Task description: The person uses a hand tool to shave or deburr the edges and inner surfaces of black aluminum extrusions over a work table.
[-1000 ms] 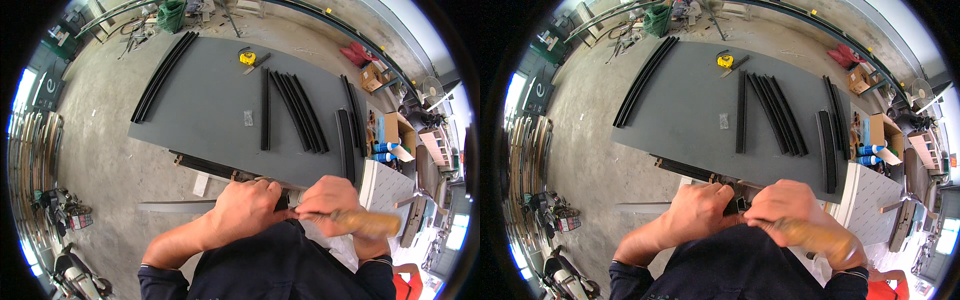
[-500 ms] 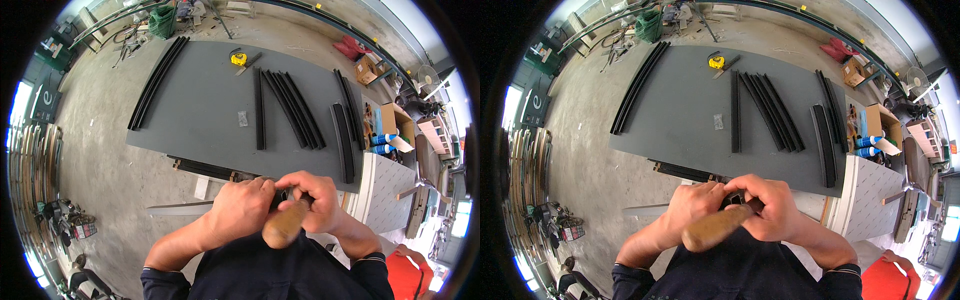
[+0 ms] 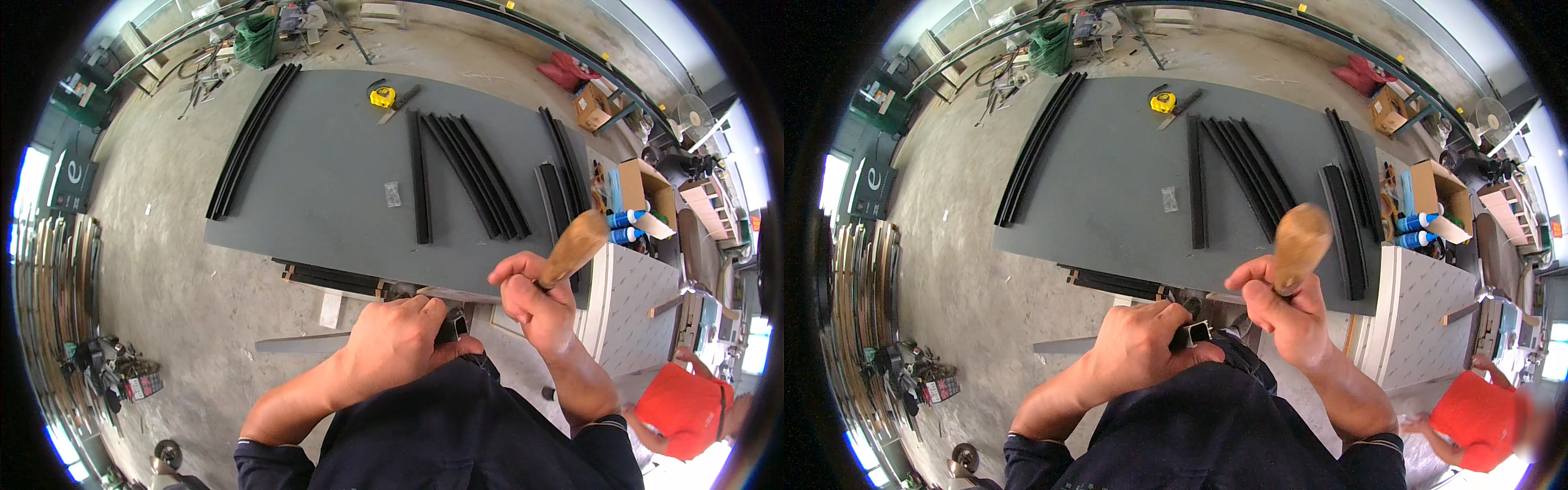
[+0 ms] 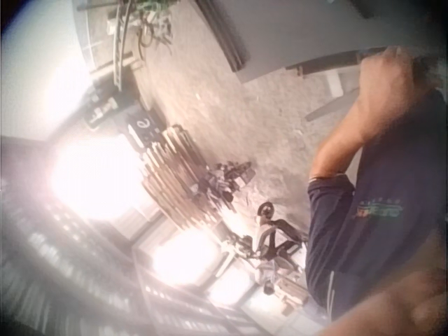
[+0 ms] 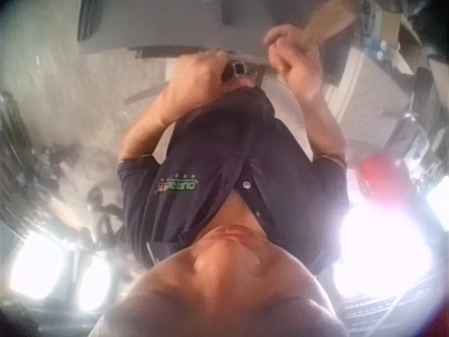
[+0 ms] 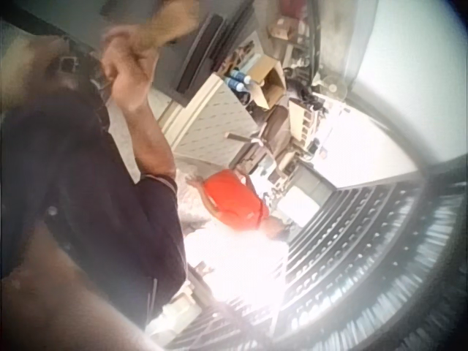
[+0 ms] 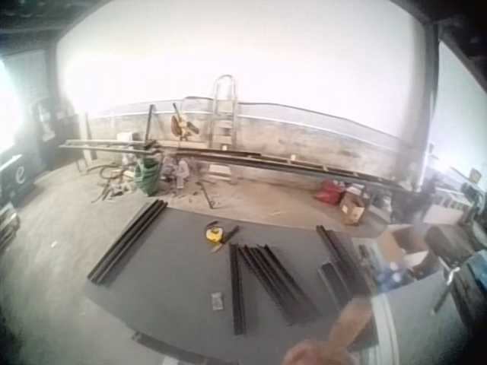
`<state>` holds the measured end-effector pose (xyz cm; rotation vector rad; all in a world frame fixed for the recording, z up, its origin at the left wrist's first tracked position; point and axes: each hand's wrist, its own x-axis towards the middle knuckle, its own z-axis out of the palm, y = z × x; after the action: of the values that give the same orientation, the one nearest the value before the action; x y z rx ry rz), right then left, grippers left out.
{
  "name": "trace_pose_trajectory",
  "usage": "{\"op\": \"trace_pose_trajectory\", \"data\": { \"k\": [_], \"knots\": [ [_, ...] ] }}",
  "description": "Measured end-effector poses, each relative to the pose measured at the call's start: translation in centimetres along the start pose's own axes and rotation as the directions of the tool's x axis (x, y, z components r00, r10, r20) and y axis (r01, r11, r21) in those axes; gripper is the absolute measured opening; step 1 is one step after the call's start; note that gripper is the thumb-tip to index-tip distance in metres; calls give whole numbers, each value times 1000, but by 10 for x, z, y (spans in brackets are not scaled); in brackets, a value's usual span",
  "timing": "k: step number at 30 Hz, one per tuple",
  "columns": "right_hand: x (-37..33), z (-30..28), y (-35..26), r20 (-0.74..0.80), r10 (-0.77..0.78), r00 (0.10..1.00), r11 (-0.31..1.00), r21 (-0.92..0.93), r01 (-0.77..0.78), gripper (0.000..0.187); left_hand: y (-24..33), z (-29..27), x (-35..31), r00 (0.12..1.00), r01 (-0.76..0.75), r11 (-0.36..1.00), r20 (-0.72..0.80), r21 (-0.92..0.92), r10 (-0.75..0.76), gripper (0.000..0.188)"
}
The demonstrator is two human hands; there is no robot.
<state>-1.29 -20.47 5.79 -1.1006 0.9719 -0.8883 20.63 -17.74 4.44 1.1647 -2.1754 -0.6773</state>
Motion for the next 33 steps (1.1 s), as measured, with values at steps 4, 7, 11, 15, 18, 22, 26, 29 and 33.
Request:
{"op": "trace_pose_trajectory", "data": {
  "k": [4,7,11,15,18,22,26,29,33],
  "knots": [
    [0,2,0,49,-97,994,945,319,77,38,-1,0,2,1000,-12,998,-2,-60,12,55],
    [0,24,-7,-74,-190,979,949,241,203,43,0,-4,4,999,3,997,44,-71,0,50],
    [-10,-1,-1,72,-158,985,987,21,157,54,-1,-5,5,1000,-26,977,-18,-210,23,46],
    [-18,3,-6,-6,-254,967,966,47,254,33,-1,-1,7,999,-14,941,-41,-338,1,40],
    [-24,10,-13,-91,-320,943,946,31,324,25,2,7,13,997,-22,926,-78,-377,-8,38],
    [-22,3,-7,-45,-400,916,916,-40,398,25,3,15,24,996,-6,920,-83,-391,-29,36],
    [16,15,-17,235,-479,846,769,-351,533,16,-19,3,16,996,-3,903,-87,-429,-38,34],
    [27,34,-26,482,-402,778,687,-403,604,16,-32,-5,-10,997,62,910,75,-409,-34,36],
    [21,-15,-11,731,-160,663,770,-328,547,5,-22,4,-8,990,25,899,136,-437,39,37]
  ]
}}
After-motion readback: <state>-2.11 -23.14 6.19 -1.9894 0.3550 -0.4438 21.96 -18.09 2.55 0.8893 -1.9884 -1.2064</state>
